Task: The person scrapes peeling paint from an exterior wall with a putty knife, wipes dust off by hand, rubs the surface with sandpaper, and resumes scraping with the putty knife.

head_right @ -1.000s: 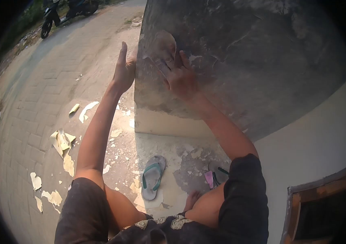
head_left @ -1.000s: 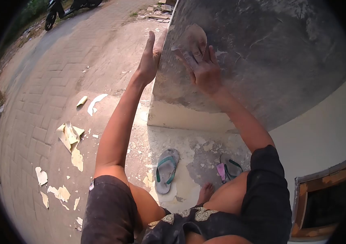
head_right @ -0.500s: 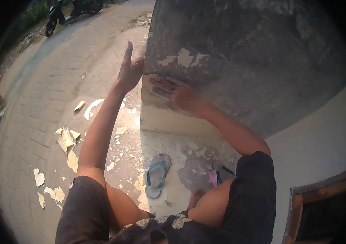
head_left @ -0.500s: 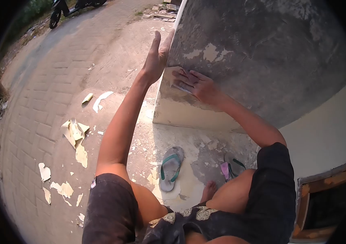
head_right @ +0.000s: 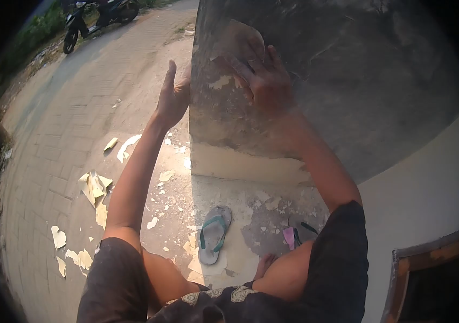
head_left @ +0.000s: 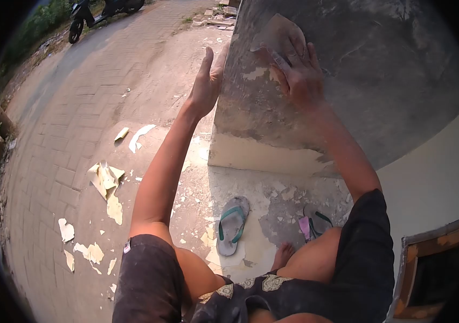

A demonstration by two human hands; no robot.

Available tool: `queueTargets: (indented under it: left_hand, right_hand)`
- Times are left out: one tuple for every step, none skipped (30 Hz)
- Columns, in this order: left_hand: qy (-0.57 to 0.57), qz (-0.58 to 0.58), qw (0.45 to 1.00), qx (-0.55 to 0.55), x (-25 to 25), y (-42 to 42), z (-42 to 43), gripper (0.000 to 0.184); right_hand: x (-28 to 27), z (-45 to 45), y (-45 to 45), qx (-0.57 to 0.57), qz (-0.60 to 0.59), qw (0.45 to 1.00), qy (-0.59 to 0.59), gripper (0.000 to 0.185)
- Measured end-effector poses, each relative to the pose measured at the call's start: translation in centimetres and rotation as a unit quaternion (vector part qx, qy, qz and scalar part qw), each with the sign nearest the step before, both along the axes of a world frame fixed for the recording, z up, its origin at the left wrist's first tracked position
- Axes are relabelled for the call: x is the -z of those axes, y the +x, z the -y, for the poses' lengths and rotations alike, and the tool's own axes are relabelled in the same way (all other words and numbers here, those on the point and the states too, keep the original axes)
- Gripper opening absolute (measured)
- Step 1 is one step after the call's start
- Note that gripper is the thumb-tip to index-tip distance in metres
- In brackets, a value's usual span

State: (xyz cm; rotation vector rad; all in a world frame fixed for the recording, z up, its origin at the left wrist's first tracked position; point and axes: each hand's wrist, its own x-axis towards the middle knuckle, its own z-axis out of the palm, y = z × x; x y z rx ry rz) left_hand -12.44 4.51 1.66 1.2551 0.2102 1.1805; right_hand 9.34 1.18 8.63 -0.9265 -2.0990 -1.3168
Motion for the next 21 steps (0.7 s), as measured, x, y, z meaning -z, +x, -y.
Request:
queueTargets:
  left_hand:
    - [0.011, -0.01, 1.0, -0.01, 0.1, 0.1, 0.0, 0.091]
    - [0.002, -0.009, 1.0, -0.002, 0.2, 0.0, 0.3, 0.09]
    - [-0.004, -0.004, 1.0, 0.004, -0.1, -0.1, 0.5, 0.09]
    - [-0.007, 0.003, 1.0, 0.01, -0.4, 0.0, 0.5, 0.089]
    - [-0.011, 0.01, 1.0, 0.027, -0.7, 0.0, 0.5, 0.089]
    - [-0.016, 0.017, 0.999, 0.041, -0.9, -0.1, 0.7, 0.088]
    - [-0.022, 0.023, 0.998, 0.055, -1.0, -0.3, 0.8, 0.087]
    - [-0.011, 0.02, 0.999, 0.045, -1.0, -0.4, 0.6, 0.086]
    - [0.0, 0.019, 0.999, 0.03, -0.7, -0.4, 0.1, 0.085]
    - [0.003, 0.017, 1.0, 0.017, -0.2, -0.5, -0.1, 0.084]
    - [0.009, 0.004, 1.0, -0.003, 0.2, -0.7, -0.1, 0.084]
    - [0.015, -0.008, 1.0, -0.02, 0.3, -0.6, -0.2, 0.084]
    - [0.021, -0.021, 0.999, -0.031, 0.4, -0.4, -0.2, 0.083]
    - [0.007, -0.007, 1.0, -0.007, 0.0, -0.2, 0.2, 0.083]
    - [0.001, -0.003, 1.0, -0.008, 0.2, 0.2, 0.1, 0.083]
    - [-0.001, -0.002, 1.0, -0.009, 0.3, 0.3, -0.2, 0.082]
    - [-0.002, -0.002, 1.0, -0.012, 0.1, 0.4, -0.4, 0.082]
    - [0.005, 0.011, 1.0, -0.004, -0.4, 0.4, -0.2, 0.083]
    - [0.001, 0.013, 1.0, 0.002, -0.4, 0.6, -0.2, 0.083]
    - [0.001, 0.012, 1.0, 0.004, -0.2, 0.6, -0.5, 0.083]
    - [-0.002, 0.011, 1.0, 0.002, -0.5, 0.3, -0.3, 0.084]
  right_hand:
    - [-2.0, 0.3, -0.2, 0.027, -0.071, 0.993, 0.091, 0.041]
    - [-1.4, 0.5, -0.4, 0.018, -0.103, 0.99, 0.09, 0.042]
    - [-0.8, 0.4, -0.8, 0.006, -0.132, 0.987, 0.092, 0.044]
    - [-0.2, 0.1, -1.2, -0.006, -0.158, 0.983, 0.098, 0.045]
    - [3.8, 0.3, -1.7, -0.022, -0.064, 0.997, -0.029, 0.046]
    - [7.9, 0.8, -1.8, -0.037, 0.031, 0.986, -0.157, 0.047]
    - [8.7, 1.2, -1.2, -0.045, 0.072, 0.98, -0.18, 0.047]
    - [9.0, 1.2, -0.6, -0.056, 0.111, 0.972, -0.201, 0.048]
    - [8.5, 0.9, -0.3, -0.072, 0.153, 0.961, -0.22, 0.049]
    - [7.3, 0.2, 0.7, -0.041, 0.118, 0.985, -0.123, 0.05]
    - [4.8, -0.1, 1.4, -0.007, 0.083, 0.996, -0.029, 0.052]
    - [1.6, -0.1, 1.6, 0.019, 0.002, 1.0, 0.024, 0.053]
    - [-0.3, 0.1, 1.9, 0.052, -0.08, 0.992, 0.077, 0.055]
    - [0.0, 0.4, 1.9, 0.054, -0.11, 0.99, 0.076, 0.052]
    - [0.3, 0.4, 1.5, 0.055, -0.137, 0.986, 0.08, 0.049]
    - [0.6, 0.3, 1.0, 0.055, -0.166, 0.981, 0.088, 0.047]
    - [3.8, 0.9, 0.3, 0.046, -0.06, 0.997, -0.021, 0.046]
    - [6.9, 1.6, 0.1, 0.034, 0.048, 0.989, -0.133, 0.045]
    - [6.8, 1.5, 0.9, 0.036, 0.124, 0.984, -0.121, 0.045]
    - [6.4, 1.1, 2.0, 0.034, 0.196, 0.974, -0.105, 0.045]
    - [5.6, 0.9, 2.3, 0.03, 0.267, 0.959, -0.089, 0.045]
